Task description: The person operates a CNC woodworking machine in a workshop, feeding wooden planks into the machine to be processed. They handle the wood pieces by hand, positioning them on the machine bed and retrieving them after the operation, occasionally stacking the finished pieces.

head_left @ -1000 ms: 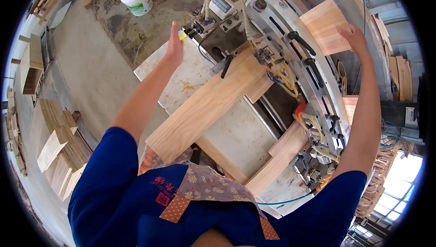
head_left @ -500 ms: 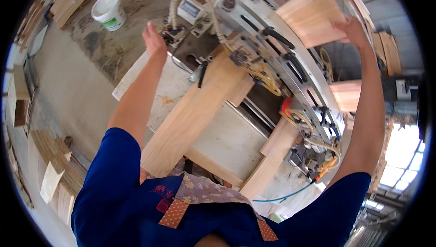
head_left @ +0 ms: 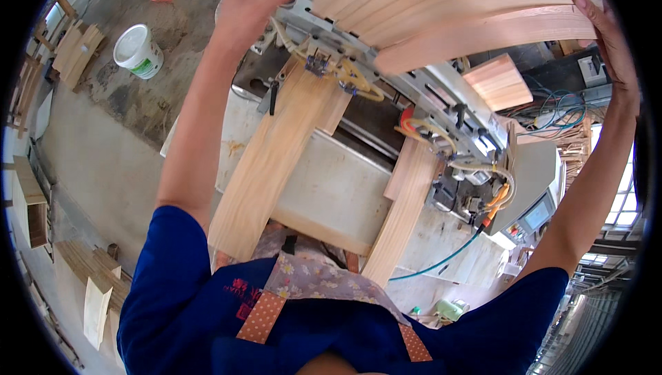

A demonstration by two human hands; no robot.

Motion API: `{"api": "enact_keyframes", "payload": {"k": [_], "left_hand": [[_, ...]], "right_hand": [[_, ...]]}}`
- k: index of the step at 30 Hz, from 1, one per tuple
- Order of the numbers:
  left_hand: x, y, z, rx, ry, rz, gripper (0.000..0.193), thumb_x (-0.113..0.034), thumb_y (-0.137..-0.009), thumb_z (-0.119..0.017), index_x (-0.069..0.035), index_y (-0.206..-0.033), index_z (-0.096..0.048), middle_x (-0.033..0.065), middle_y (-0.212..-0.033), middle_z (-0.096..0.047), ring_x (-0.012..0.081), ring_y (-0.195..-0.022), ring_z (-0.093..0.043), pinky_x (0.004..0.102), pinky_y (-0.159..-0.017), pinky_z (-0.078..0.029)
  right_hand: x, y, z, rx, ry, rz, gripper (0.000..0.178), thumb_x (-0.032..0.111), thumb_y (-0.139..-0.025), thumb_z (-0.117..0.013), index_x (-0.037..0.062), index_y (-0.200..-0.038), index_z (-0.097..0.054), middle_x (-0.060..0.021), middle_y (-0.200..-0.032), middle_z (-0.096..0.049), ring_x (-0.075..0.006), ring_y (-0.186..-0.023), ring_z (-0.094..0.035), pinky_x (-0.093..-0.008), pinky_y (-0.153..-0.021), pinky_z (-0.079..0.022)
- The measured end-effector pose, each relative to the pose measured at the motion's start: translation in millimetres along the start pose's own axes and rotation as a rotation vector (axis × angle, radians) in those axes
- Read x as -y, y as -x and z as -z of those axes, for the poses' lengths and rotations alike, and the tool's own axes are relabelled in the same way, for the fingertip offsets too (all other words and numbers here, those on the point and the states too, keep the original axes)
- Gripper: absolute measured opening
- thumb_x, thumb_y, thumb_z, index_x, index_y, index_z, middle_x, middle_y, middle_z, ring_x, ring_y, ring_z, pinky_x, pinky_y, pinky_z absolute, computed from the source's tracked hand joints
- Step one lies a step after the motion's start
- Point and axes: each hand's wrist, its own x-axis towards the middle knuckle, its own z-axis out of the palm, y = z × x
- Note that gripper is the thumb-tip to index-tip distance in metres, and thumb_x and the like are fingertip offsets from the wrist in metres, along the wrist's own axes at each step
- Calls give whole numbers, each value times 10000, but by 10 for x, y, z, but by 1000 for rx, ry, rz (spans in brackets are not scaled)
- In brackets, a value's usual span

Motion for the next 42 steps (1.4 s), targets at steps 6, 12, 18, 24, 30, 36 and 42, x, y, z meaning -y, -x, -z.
{"api": "enact_keyframes", "payload": {"k": [6, 12, 18, 24, 30, 36, 42], "left_hand": [[-402, 314, -69, 586, 213, 467, 516, -214, -800, -698, 38, -1217, -529, 111, -1100, -625, 153, -953, -612, 271, -837, -467], [-309, 803, 551, 152, 522, 715, 386, -180, -808, -695, 51, -1096, -579, 112, -944, -668, 167, -800, -666, 306, -710, -552], [-476, 1062, 701, -185, 457, 789, 378, -177, -826, -671, 65, -1094, -559, 130, -937, -662, 186, -755, -674, 320, -633, -569], [-485, 1184, 660, -161, 476, 768, 400, -166, -829, -665, 55, -1134, -531, 126, -968, -652, 183, -793, -664, 317, -671, -562], [-506, 1288, 677, -131, 438, 821, 401, -171, -832, -658, 23, -1159, -532, 107, -1005, -646, 172, -815, -653, 313, -685, -552], [-519, 1240, 387, -29, 440, 773, 331, -154, -826, -657, 26, -1095, -588, 86, -949, -663, 145, -784, -648, 288, -676, -534], [-534, 1500, -91, 128, -151, 451, 331, -153, -798, -670, -22, -1096, -611, 94, -904, -684, 160, -748, -657, 272, -667, -515]], "right_hand": [[-831, 253, -121, 153, 219, -67, 599, 532, -793, -628, 23, -1103, -566, -25, -845, -595, -23, -698, -587, -138, -477, -465], [-2263, 568, 59, -236, -565, -408, 295, 258, -891, -609, 40, -1089, -594, -17, -954, -603, -47, -797, -584, -142, -600, -481], [-3203, 261, -1059, -426, -937, -632, 256, 203, -816, -709, 95, -1022, -602, -20, -1029, -604, -116, -923, -569, -219, -718, -508], [-3737, 253, -1597, -312, -750, -786, 231, 263, -791, -730, 82, -911, -651, -37, -855, -621, -105, -689, -570, -216, -511, -472], [-3031, 180, -1747, -198, 552, -663, 477, 503, -750, -665, 57, -919, -684, -140, -909, -666, -241, -844, -634, -357, -673, -508], [-3049, 428, -1626, -381, 640, -452, 476, 451, -775, -642, 59, -1044, -659, -177, -1029, -641, -295, -975, -613, -391, -865, -471], [-1522, 1437, -2303, 65, -887, -213, 716, 447, -832, -622, 19, -1356, -385, -125, -1288, -513, -247, -1163, -522, -366, -940, -432]]}}
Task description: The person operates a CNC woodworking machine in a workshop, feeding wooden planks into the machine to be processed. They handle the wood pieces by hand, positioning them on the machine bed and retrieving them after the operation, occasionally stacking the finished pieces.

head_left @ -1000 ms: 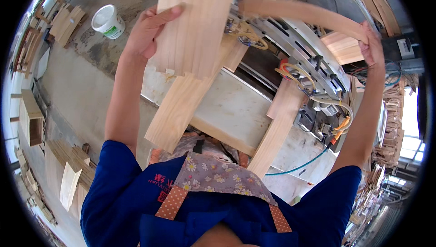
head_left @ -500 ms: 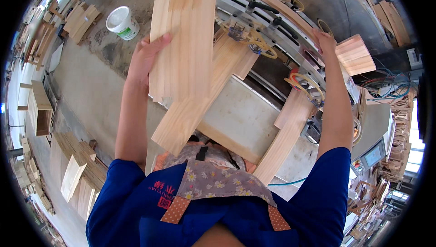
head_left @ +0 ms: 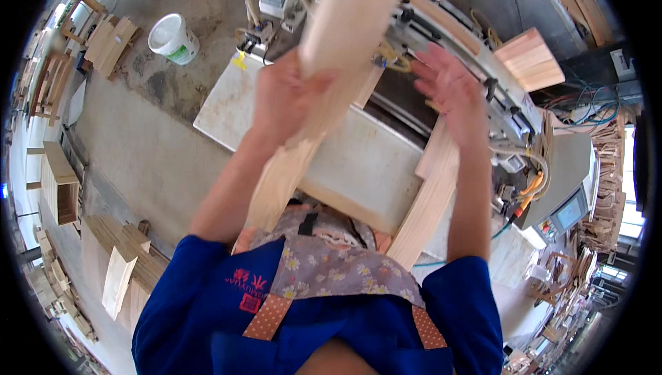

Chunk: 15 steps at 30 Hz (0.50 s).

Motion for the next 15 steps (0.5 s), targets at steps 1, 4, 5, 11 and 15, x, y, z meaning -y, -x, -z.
{"api": "enact_keyframes", "payload": {"k": [1, 4, 5, 11, 15], "left_hand": [[-65, 41, -185, 53, -92, -103, 346, -143, -787, -661, -38, -1112, -607, 107, -915, -681, 181, -748, -659, 279, -666, -519], [-198, 274, -618, 223, -588, -652, 409, -166, -757, -630, -94, -1157, -580, 124, -1067, -630, 239, -921, -626, 315, -695, -524], [-185, 384, -724, 246, -575, -768, 429, -181, -750, -621, -109, -1170, -570, 124, -1121, -609, 243, -989, -604, 327, -728, -523], [88, 574, -612, 637, -235, -535, 457, -318, -793, -634, -116, -1198, -565, 153, -1239, -536, 309, -1172, -489, 399, -953, -422], [1061, 551, -374, 309, -857, -135, 861, -468, -726, -687, -171, -1428, -287, 236, -1458, -225, 433, -1351, -173, 528, -1078, -202]], "right_hand": [[-98, 219, -208, 30, -41, 12, 825, 461, -815, -634, 30, -1416, -269, -125, -1352, -448, -257, -1213, -476, -382, -972, -409], [-198, 767, -588, -224, -161, -15, 792, 433, -833, -626, 28, -1408, -260, -120, -1368, -424, -245, -1236, -450, -397, -1006, -390], [-193, 829, -656, -389, -311, -61, 704, 362, -863, -603, 28, -1393, -281, -119, -1365, -424, -250, -1228, -456, -399, -1012, -388], [-607, 1678, -290, -818, -558, -101, 483, 159, -891, -541, 22, -1327, -384, -107, -1279, -506, -263, -1164, -507, -398, -996, -410], [-616, 2359, -316, -987, -564, -166, 433, 148, -887, -538, 10, -1284, -433, -104, -1217, -551, -236, -1145, -523, -397, -986, -417]]}}
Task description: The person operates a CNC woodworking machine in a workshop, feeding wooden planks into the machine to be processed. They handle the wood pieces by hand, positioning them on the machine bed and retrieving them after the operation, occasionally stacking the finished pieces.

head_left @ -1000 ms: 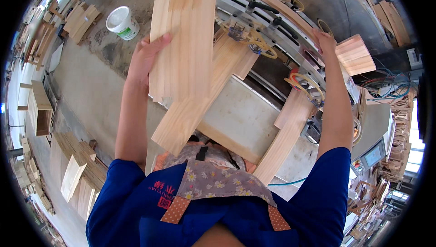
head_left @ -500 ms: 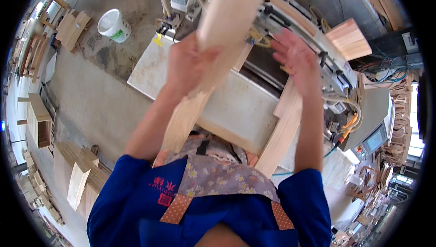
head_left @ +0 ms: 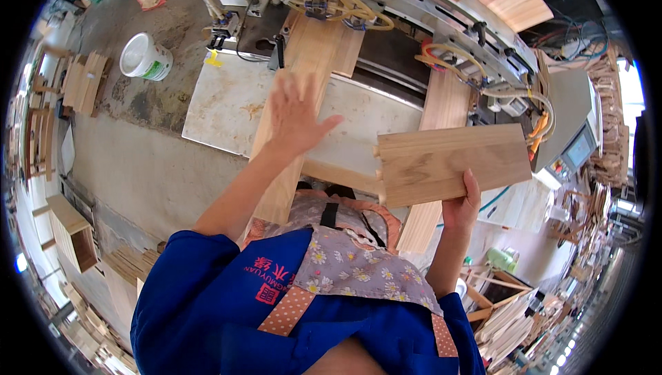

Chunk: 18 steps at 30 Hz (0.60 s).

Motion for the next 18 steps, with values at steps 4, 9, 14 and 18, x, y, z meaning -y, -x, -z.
{"api": "enact_keyframes", "payload": {"k": [4, 9, 14, 18], "left_hand": [[217, 22, -222, 256, -222, 206, 1020, -513, -655, -719, -216, -1463, -172, 224, -1506, -44, 498, -1353, -31, 656, -1036, -122], [304, 66, -332, 223, -76, 259, 1005, -444, -632, -736, -252, -1454, -191, 197, -1515, -18, 495, -1349, -58, 677, -1013, -161], [239, 483, -26, 292, -83, 308, 1001, -348, -610, -741, -230, -1446, -203, 171, -1522, 1, 466, -1353, -69, 646, -1027, -158], [168, 1183, 306, 305, -156, 346, 944, -315, -599, -746, -208, -1413, -279, 180, -1500, -118, 431, -1330, -159, 566, -1051, -198]], "right_hand": [[-121, 270, 288, -47, -1, 51, 426, 155, -888, -545, 8, -1274, -440, -98, -1224, -547, -219, -1139, -527, -385, -976, -425], [-127, 343, 221, 32, -36, 33, 419, 155, -888, -548, 8, -1267, -444, -96, -1221, -548, -211, -1140, -523, -376, -968, -421], [-50, 337, 219, 52, -62, -14, 414, 143, -883, -554, -4, -1255, -446, -97, -1211, -545, -208, -1126, -524, -365, -963, -416], [2, 384, 485, 144, -23, 7, 444, 137, -874, -561, -5, -1274, -430, -102, -1214, -535, -218, -1127, -520, -360, -966, -413]]}}
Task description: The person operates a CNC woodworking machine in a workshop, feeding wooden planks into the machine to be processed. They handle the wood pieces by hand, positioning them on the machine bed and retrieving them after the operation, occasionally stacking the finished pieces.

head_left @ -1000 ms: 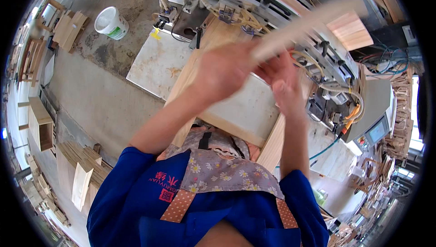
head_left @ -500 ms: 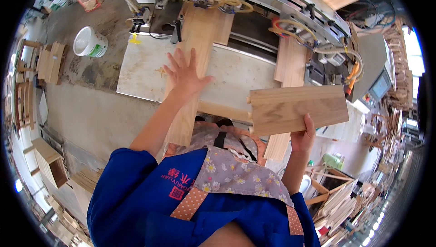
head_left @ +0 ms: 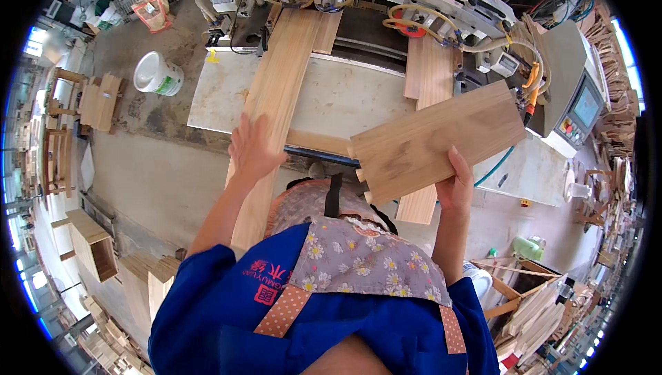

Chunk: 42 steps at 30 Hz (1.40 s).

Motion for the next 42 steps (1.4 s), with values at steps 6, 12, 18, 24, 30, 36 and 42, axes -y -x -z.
{"api": "enact_keyframes", "payload": {"k": [6, 12, 18, 24, 30, 36, 42], "left_hand": [[450, 887, 168, 269, 1014, -93, 889, -308, -610, -727, -107, -1383, -337, 191, -1390, -357, 280, -1073, -530, 381, -835, -489], [-15, 1604, 233, 921, 1921, -187, 807, -441, -724, -603, -40, -1379, -352, 175, -1309, -481, 279, -1052, -576, 383, -894, -484], [-819, 1536, 271, 1268, 1942, -300, 796, -465, -748, -576, -31, -1377, -354, 183, -1294, -493, 282, -1069, -569, 389, -896, -481], [-1466, 1290, 123, 1263, 1664, -119, 787, -490, -772, -550, -23, -1375, -356, 191, -1279, -504, 285, -1086, -563, 394, -897, -477], [-1941, 876, -39, 1413, 1300, -14, 782, -514, -796, -523, -14, -1373, -357, 199, -1264, -516, 288, -1102, -556, 400, -899, -474], [-2008, 644, -205, 1387, 811, -268, 617, -358, -864, -570, -12, -1341, -386, 168, -1237, -538, 259, -1110, -559, 401, -920, -461], [-2765, 1037, -1014, 1284, 921, -162, 293, -225, -911, -550, -14, -1111, -510, 130, -1041, -615, 199, -860, -651, 271, -681, -552]], "right_hand": [[-39, 177, 460, 51, -26, -74, 512, 138, -852, -586, -7, -1306, -399, -109, -1233, -523, -246, -1148, -506, -386, -976, -409], [-115, 233, 538, 303, -179, -268, 608, 165, -799, -664, -17, -1310, -391, -126, -1265, -514, -270, -1157, -507, -410, -1005, -395], [-145, 339, 380, 527, -291, -375, 634, 145, -782, -702, 1, -1318, -393, -127, -1259, -517, -274, -1164, -504, -427, -1005, -398], [-50, 348, 592, 528, -400, -251, 667, 173, -795, -700, 13, -1346, -358, -115, -1295, -498, -254, -1200, -482, -417, -1011, -402], [-5, 421, 1134, 207, -511, -67, 598, 162, -809, -672, 13, -1316, -391, -115, -1266, -518, -260, -1156, -515, -420, -996, -417], [496, 389, 2292, -299, -412, 123, 524, 116, -802, -640, -18, -1260, -424, -152, -1188, -550, -302, -1096, -546, -441, -964, -451], [963, 173, 3872, -486, -298, 234, 499, 171, -833, -606, -12, -1262, -429, -162, -1191, -552, -302, -1083, -554, -447, -954, -459]]}}
